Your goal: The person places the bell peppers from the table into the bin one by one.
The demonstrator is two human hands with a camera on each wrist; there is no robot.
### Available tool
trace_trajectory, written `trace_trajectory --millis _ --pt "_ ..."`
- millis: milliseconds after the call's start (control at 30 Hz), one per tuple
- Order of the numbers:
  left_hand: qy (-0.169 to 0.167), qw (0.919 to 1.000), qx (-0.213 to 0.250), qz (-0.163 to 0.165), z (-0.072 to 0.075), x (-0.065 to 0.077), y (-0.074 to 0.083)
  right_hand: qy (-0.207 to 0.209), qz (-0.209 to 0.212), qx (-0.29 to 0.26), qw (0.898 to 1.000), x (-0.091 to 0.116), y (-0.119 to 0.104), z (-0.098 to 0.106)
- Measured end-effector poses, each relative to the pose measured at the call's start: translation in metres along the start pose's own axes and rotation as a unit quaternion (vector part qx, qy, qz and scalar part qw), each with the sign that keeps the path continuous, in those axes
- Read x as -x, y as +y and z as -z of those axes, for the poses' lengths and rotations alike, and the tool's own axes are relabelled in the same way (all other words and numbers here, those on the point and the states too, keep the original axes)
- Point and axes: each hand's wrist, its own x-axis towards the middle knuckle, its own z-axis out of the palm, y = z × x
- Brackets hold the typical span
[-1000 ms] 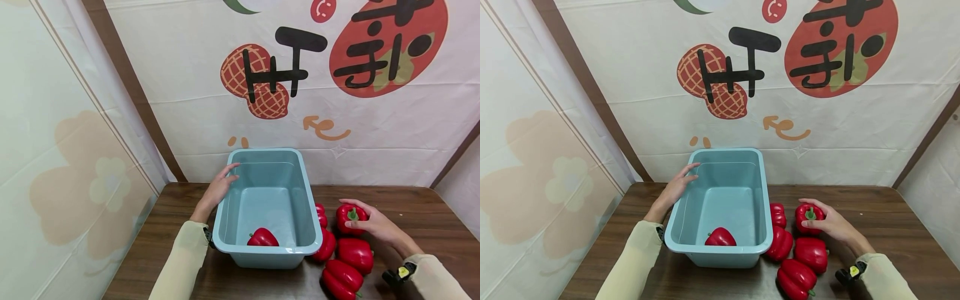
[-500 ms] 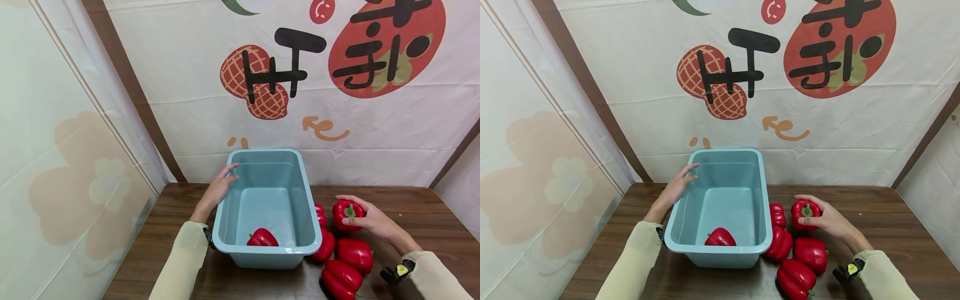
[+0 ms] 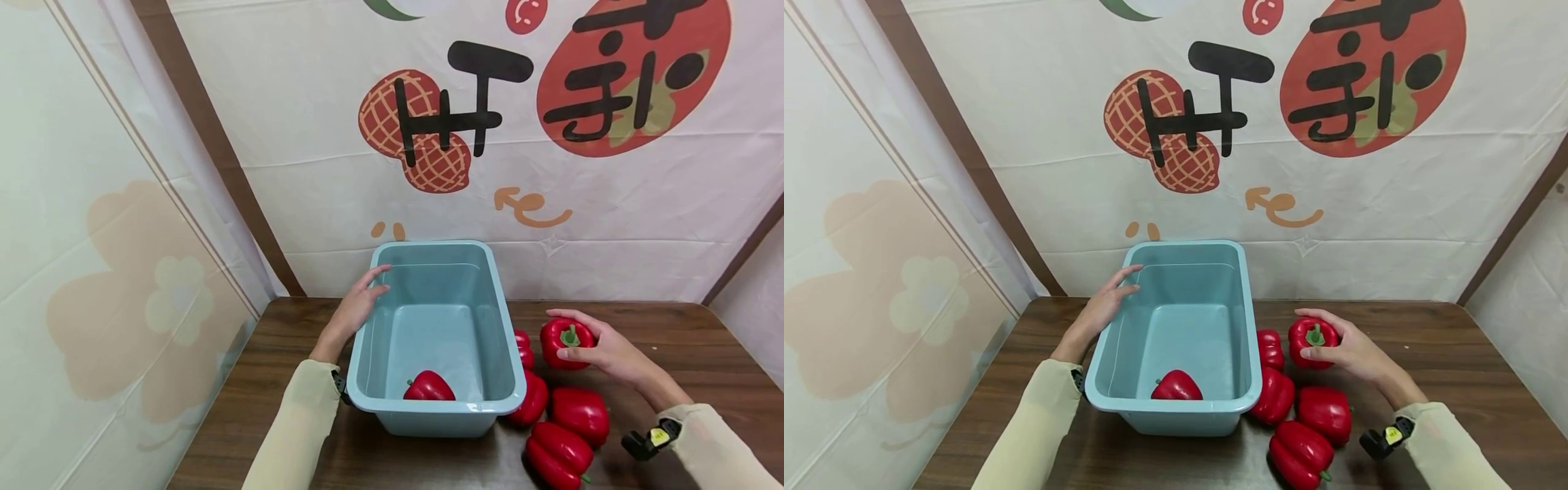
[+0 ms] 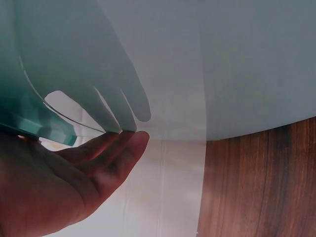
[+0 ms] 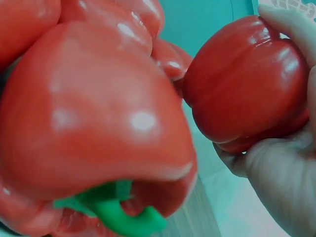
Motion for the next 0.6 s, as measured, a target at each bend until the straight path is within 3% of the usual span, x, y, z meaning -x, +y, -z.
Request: trace_trajectory --millis 600 --pt "-0.015 0.9999 0.009 -0.003 0.002 0.000 0.000 0.014 -0.004 0.027 1.000 -0.005 -0.024 -0.007"
